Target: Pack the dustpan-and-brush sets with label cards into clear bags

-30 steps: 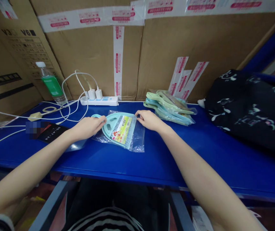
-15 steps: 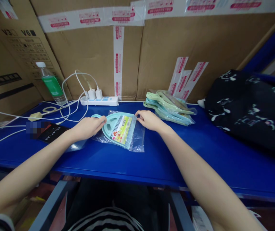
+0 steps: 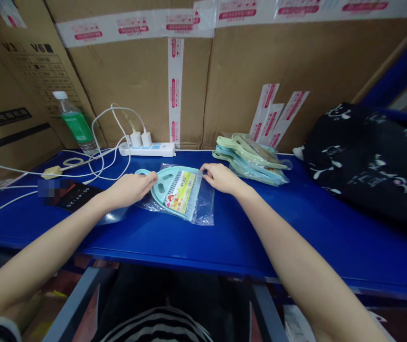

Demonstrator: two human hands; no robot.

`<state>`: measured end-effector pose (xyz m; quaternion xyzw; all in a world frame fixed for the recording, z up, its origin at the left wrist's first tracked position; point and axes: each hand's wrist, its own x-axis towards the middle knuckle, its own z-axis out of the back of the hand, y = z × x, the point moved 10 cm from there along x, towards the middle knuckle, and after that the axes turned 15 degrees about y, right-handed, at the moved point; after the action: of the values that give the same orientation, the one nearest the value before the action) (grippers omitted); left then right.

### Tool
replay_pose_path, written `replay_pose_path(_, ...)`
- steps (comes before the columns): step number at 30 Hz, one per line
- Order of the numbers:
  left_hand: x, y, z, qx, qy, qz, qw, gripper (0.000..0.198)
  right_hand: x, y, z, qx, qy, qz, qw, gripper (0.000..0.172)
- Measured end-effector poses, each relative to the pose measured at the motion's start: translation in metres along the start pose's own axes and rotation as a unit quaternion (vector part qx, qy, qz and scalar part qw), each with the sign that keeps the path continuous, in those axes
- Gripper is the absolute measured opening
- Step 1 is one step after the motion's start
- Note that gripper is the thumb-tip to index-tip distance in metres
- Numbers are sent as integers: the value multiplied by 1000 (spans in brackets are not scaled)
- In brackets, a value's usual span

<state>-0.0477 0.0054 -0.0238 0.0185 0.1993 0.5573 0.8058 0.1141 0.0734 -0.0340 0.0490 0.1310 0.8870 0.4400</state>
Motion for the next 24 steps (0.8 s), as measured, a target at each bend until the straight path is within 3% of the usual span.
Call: replay_pose_path(24, -1, -1, 1, 3, 3, 1, 1000, 35, 0, -1, 0, -19, 3, 12, 1000, 19)
